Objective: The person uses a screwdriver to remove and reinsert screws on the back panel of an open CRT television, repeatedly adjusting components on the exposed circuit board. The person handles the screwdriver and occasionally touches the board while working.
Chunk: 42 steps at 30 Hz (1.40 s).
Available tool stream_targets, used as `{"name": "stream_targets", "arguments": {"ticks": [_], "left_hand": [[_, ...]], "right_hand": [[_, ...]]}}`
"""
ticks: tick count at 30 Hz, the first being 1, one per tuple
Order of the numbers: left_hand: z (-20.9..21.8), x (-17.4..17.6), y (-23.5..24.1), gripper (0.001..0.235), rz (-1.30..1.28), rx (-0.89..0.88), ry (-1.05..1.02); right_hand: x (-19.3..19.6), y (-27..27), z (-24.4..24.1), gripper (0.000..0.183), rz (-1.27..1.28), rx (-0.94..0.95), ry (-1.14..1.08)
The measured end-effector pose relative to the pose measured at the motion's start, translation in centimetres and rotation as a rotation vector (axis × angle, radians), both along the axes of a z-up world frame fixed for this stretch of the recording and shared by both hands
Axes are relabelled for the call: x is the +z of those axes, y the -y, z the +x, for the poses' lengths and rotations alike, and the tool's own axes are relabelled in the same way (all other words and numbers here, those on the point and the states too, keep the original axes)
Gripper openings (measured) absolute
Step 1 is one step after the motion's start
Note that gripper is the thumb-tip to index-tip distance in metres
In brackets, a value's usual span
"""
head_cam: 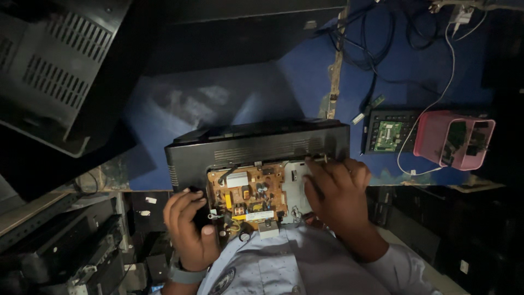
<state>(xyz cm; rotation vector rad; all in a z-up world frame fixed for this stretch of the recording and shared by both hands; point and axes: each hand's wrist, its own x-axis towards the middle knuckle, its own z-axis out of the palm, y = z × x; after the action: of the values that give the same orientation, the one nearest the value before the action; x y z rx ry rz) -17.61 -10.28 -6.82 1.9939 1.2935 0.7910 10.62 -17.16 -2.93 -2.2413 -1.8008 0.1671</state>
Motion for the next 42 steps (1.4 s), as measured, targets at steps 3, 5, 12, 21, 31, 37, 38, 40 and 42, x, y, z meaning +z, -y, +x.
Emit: {"name": "stream_targets", "arguments": {"ticks": [3,5,12,21,31,37,38,40,42], "left_hand": [[0.01,0.15,0.05,0.056,-0.006,0.003,0.004],[0.10,0.27,0.10,0.056,-0.010,0.012,0.005],[0.19,0.52,-0.04,0.056,-0.007,0.018,0.023],[0.34,0.62,-0.20,0.052,0.067,0.016,0.089],[0.53,0.56,-0.42,0.041,0.157,-0.009,0.157],[0.42,0.73,-0.80,0.036,0.183,-0.036,0.181],[0.38,0.63,-0.57,0.035,0.178,-0.047,0.188],[0.27,0.58,-0.28,0.034,0.201,-0.041,0.182],[0.33,0.59,-0.34,0.033,0.224,-0.037,0.182]], "right_hand": [[-0.20,0.14,0.16,0.039,0.009,-0.009,-0.071],[-0.24,0.22,0.15,0.041,0.030,-0.015,-0.095],[-0.20,0.20,0.26,0.042,0.041,-0.017,-0.109],[0.09,0.12,0.26,0.039,0.069,-0.003,-0.109],[-0.21,0.19,0.13,0.038,0.123,-0.002,-0.036],[-0.10,0.33,-0.26,0.035,0.167,-0.005,-0.037],[-0.20,0.43,-0.19,0.036,0.158,-0.008,-0.031],[-0.34,0.53,-0.13,0.036,0.145,-0.010,-0.027],[-0.28,0.58,-0.08,0.036,0.134,-0.013,-0.030]]}}
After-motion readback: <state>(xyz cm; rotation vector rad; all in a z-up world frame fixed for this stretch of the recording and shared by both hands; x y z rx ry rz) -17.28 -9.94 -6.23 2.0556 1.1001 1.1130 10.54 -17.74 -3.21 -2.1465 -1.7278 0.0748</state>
